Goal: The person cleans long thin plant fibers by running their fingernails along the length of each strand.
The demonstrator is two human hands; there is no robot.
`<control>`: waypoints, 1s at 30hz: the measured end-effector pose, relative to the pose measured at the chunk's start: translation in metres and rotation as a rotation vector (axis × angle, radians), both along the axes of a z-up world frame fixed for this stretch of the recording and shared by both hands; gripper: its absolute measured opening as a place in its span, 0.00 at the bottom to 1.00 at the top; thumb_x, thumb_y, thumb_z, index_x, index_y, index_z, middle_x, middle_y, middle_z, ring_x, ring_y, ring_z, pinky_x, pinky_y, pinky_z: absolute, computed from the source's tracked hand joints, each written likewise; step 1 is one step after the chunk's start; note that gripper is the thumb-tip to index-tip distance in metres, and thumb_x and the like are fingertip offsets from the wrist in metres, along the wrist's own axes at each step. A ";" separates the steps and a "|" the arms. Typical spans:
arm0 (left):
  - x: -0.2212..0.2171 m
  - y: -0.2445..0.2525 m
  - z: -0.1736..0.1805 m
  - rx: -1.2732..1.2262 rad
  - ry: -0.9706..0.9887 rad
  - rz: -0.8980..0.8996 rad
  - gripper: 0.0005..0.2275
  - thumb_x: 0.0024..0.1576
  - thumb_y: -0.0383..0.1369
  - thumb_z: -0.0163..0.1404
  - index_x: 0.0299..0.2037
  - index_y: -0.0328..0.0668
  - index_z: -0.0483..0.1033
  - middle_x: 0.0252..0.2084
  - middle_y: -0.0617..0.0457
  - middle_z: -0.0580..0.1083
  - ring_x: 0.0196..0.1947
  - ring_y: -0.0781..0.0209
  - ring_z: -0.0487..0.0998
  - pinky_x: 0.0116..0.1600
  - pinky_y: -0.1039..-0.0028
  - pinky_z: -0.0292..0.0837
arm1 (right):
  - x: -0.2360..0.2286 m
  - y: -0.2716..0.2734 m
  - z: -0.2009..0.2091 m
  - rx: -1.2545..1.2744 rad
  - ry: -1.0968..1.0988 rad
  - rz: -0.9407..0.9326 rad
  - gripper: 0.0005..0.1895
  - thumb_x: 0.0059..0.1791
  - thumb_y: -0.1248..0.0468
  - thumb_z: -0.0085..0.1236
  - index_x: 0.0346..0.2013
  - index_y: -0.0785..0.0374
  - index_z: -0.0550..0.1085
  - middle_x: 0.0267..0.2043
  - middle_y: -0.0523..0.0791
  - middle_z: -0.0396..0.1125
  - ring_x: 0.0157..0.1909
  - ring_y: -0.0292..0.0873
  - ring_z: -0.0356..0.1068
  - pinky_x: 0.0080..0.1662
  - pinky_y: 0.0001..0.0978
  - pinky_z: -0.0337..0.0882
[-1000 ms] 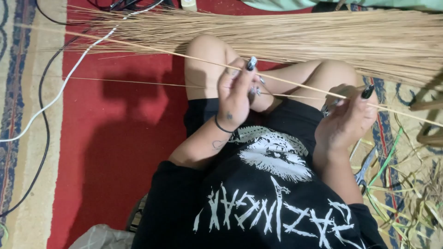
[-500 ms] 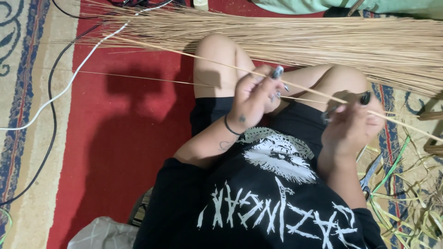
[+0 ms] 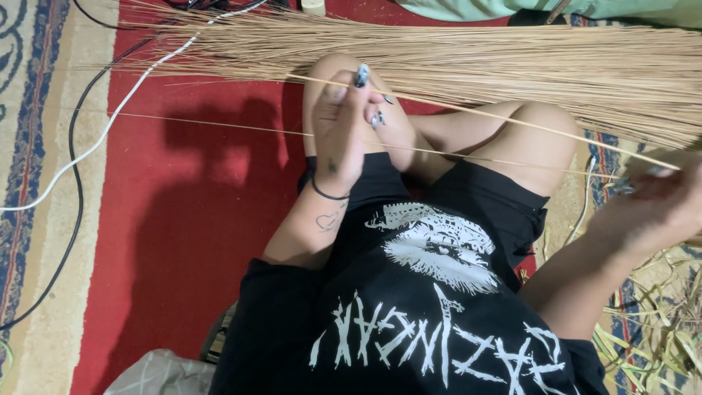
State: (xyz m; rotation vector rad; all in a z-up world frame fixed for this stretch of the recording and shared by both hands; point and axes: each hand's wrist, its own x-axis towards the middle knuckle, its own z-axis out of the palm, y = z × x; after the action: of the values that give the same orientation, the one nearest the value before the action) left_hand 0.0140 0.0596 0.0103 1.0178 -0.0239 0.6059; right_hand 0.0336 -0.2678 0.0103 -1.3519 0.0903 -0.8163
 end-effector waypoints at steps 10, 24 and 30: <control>-0.018 -0.073 -0.023 0.166 -0.086 -0.346 0.10 0.65 0.34 0.49 0.34 0.38 0.77 0.21 0.57 0.65 0.23 0.74 0.66 0.31 0.85 0.68 | -0.017 0.128 -0.031 -0.006 -0.177 0.597 0.16 0.60 0.62 0.48 0.28 0.59 0.64 0.16 0.43 0.59 0.14 0.31 0.56 0.21 0.20 0.57; -0.018 -0.007 -0.009 0.213 -0.168 -0.026 0.18 0.69 0.34 0.39 0.26 0.36 0.70 0.19 0.52 0.65 0.24 0.66 0.71 0.38 0.79 0.69 | 0.014 0.090 -0.032 -0.079 -0.192 0.729 0.18 0.61 0.65 0.48 0.27 0.64 0.66 0.13 0.42 0.53 0.13 0.30 0.52 0.21 0.20 0.54; -0.012 -0.022 -0.022 0.234 -0.161 -0.186 0.29 0.63 0.59 0.41 0.37 0.35 0.74 0.23 0.54 0.67 0.27 0.67 0.71 0.36 0.81 0.65 | 0.009 0.110 -0.027 -0.068 -0.218 0.790 0.21 0.61 0.67 0.46 0.23 0.67 0.63 0.12 0.46 0.53 0.14 0.34 0.53 0.23 0.20 0.54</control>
State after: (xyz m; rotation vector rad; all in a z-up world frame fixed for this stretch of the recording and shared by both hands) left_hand 0.0018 0.0376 -0.0115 1.1759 -0.3348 0.5206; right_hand 0.0427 -0.1579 -0.0166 -1.2081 -0.6133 -0.2868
